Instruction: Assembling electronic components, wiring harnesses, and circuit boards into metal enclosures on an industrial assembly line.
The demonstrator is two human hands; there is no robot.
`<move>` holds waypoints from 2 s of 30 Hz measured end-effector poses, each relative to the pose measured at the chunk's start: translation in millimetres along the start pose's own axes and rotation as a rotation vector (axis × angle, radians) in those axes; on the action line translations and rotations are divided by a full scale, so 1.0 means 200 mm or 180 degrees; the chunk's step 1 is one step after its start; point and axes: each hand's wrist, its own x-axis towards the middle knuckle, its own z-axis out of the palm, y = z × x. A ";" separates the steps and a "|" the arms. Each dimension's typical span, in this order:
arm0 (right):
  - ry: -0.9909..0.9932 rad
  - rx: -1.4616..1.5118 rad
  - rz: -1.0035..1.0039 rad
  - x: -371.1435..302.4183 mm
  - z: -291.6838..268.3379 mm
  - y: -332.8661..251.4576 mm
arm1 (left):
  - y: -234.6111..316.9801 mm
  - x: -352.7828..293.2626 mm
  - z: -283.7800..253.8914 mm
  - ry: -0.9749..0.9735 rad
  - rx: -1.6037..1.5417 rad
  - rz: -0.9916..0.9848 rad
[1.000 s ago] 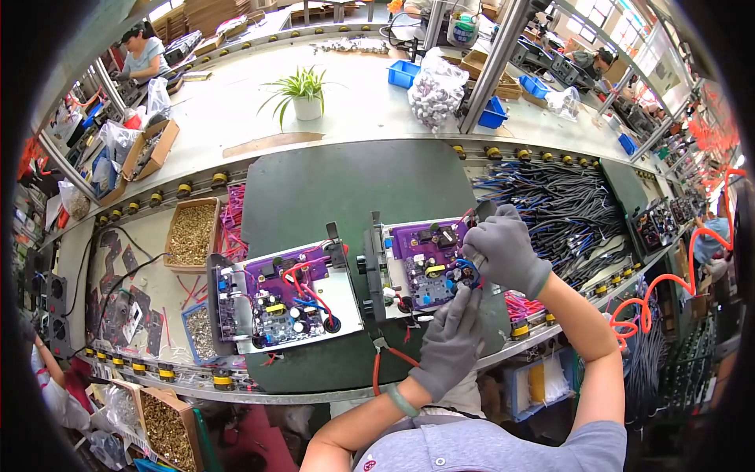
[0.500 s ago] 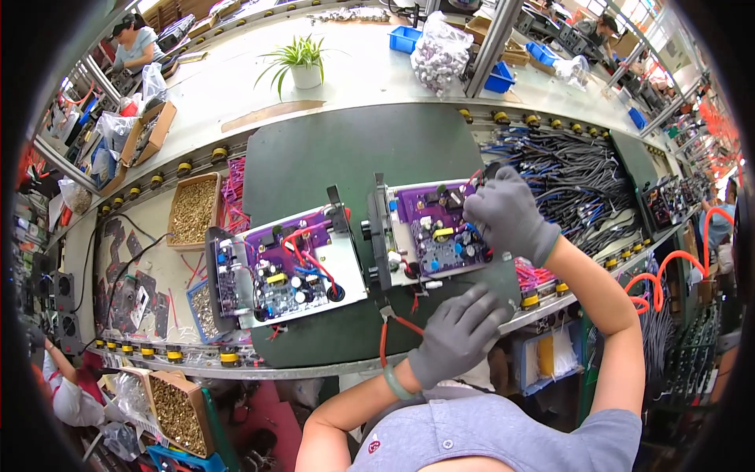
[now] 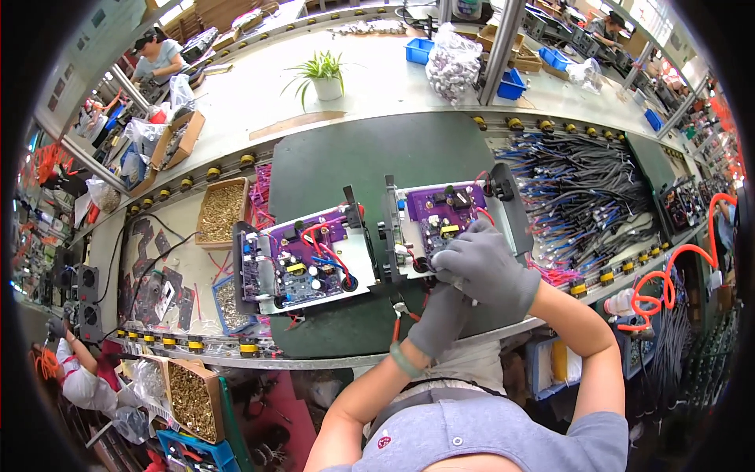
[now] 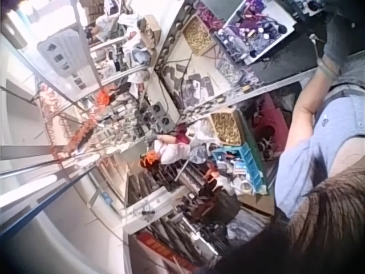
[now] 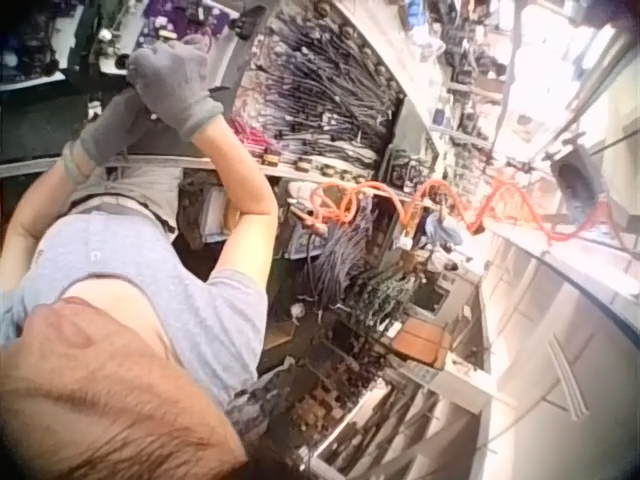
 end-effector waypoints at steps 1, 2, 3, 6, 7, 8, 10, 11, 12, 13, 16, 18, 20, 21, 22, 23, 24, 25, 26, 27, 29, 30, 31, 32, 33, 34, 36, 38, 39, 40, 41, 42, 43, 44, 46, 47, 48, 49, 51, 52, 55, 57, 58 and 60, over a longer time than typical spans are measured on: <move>0.0033 0.0279 0.0038 0.01 -0.01 0.01 | 0.06 -0.04 -0.03 -0.0200 0.1644 0.0269; 0.0351 0.0532 0.0117 0.00 -0.02 0.02 | 0.08 -0.06 -0.02 0.0338 -0.0590 -0.1072; 0.0376 0.0551 0.0108 0.01 -0.01 0.02 | 0.12 -0.11 -0.03 0.0354 -0.0562 -0.1071; 0.0431 0.0448 0.0034 0.01 0.00 0.02 | 0.44 -0.25 -0.07 0.0412 0.4734 0.0554; 0.0439 0.0450 0.0052 0.01 0.01 0.02 | 0.50 -0.25 -0.09 0.0591 0.5274 0.1051; 0.0436 0.0463 0.0074 0.01 0.01 0.02 | 0.60 -0.23 -0.10 0.0609 0.5546 0.1174; 0.0427 0.0486 0.0107 0.01 0.01 0.01 | 0.74 -0.16 -0.11 0.0636 0.6083 0.1709; 0.0494 0.0615 0.0088 0.00 0.01 0.02 | 0.81 -0.11 -0.10 0.0460 0.6463 0.1855; 0.0559 0.0738 0.0075 -0.01 0.00 0.03 | 0.84 -0.05 -0.11 0.0123 0.6627 0.1625; 0.0574 0.0736 0.0085 -0.01 0.00 0.03 | 0.86 0.02 -0.13 -0.0214 0.6735 0.1417; 0.0872 0.0967 0.0229 -0.02 0.03 -0.01 | 0.91 0.13 -0.07 -0.1188 0.7210 0.0601; 0.1117 0.0952 0.0351 -0.02 0.03 -0.04 | 0.89 0.18 -0.05 -0.1634 0.7579 0.0303; 0.1193 0.0850 0.0442 -0.03 0.05 -0.05 | 0.93 0.24 -0.01 -0.1827 0.7378 -0.0091; 0.1239 0.0757 0.0520 -0.03 0.06 -0.06 | 0.97 0.27 0.00 -0.1988 0.7137 -0.0499; 0.1271 0.0757 0.0528 -0.04 0.07 -0.06 | 1.00 0.29 0.01 -0.1932 0.7146 -0.0598; 0.1321 0.0815 0.0506 -0.05 0.08 -0.05 | 1.02 0.28 0.00 -0.1940 0.7179 -0.0597; 0.1372 0.0877 0.0480 -0.05 0.08 -0.05 | 1.05 0.28 -0.02 -0.1801 0.6990 -0.0559; 0.1416 0.0874 0.0498 -0.06 0.08 -0.05 | 1.08 0.27 -0.03 -0.1684 0.6805 -0.0504; 0.1437 0.0932 0.0528 -0.06 0.08 -0.05 | 1.12 0.26 -0.02 -0.1456 0.6644 -0.0583; 0.1460 0.0992 0.0558 -0.06 0.08 -0.06 | 1.14 0.23 -0.05 -0.1482 0.6689 -0.0573; 0.1585 0.0999 0.0522 -0.06 0.09 -0.08 | 1.19 0.17 -0.12 -0.1470 0.6694 0.1001; 0.1652 0.0999 0.0480 -0.05 0.11 -0.08 | 1.21 0.15 -0.13 -0.1215 0.6604 0.0766; 0.1701 0.0997 0.0514 -0.04 0.11 -0.10 | 1.20 0.16 -0.16 -0.1268 0.6637 0.0786; 0.1716 0.1302 0.0463 -0.02 0.12 -0.12 | 1.18 0.18 -0.22 -0.0999 0.6125 0.0691; 0.1727 0.1601 0.0411 0.00 0.13 -0.13 | 1.15 0.20 -0.27 -0.0743 0.5603 0.0601; 0.1708 0.1528 0.0359 0.01 0.17 -0.14 | 1.11 0.24 -0.29 -0.0375 0.5167 0.0609; 0.1458 0.1743 0.0471 0.03 0.19 -0.14 | 1.03 0.31 -0.30 0.0005 0.5066 0.0687; 0.0807 0.1714 0.0641 0.04 0.13 -0.14 | 0.92 0.41 -0.29 0.0386 0.4907 0.0767; 0.0804 0.1733 0.0644 0.04 0.10 -0.14 | 0.87 0.45 -0.29 0.0683 0.4701 0.0722; 0.0836 0.1065 0.0549 0.04 0.08 -0.14 | 0.83 0.49 -0.29 0.0966 0.4478 0.0677; 0.0855 0.0401 0.0446 0.04 0.07 -0.13 | 0.82 0.51 -0.29 0.0960 0.4474 0.0654; 0.0838 0.0420 0.0451 0.05 0.08 -0.12 | 0.80 0.53 -0.29 0.0910 0.4262 0.0535; 0.0862 0.0399 0.0422 0.05 0.10 -0.11 | 0.79 0.54 -0.29 0.0830 0.4044 0.0429; 0.0884 0.0381 0.0390 0.06 0.11 -0.10 | 0.79 0.54 -0.29 0.0758 0.3949 0.0473; 0.1063 0.0349 0.0518 0.08 0.11 -0.10 | 0.79 0.54 -0.30 0.0733 0.3879 0.0479; 0.1251 0.0308 0.0620 0.09 0.11 -0.10 | 0.79 0.54 -0.31 0.0733 0.3815 0.0505; 0.1144 0.0196 0.0764 0.09 0.14 -0.10 | 0.78 0.54 -0.32 0.0731 0.3816 0.0474; 0.1127 0.0214 0.0773 0.08 0.15 -0.10 | 0.78 0.56 -0.33 0.0745 0.3741 0.0434; 0.1048 -0.0133 0.0736 0.07 0.14 -0.11 | 0.77 0.56 -0.34 0.0760 0.3662 0.0371; 0.1032 -0.0128 0.0755 0.06 0.15 -0.11 | 0.77 0.56 -0.33 0.0748 0.3663 0.0396; 0.1349 0.0019 0.0545 0.05 0.17 -0.09 | 0.79 0.55 -0.30 0.0785 0.3668 0.0352; 0.1223 -0.0160 0.0363 0.07 0.15 -0.10 | 0.78 0.56 -0.30 0.0837 0.3673 0.0290; 0.1216 -0.0351 0.0250 0.07 0.17 -0.10 | 0.78 0.56 -0.29 0.0886 0.3699 0.0319; 0.0984 -0.0332 0.0267 0.10 0.18 -0.07 | 0.76 0.56 -0.28 0.0922 0.3718 0.0345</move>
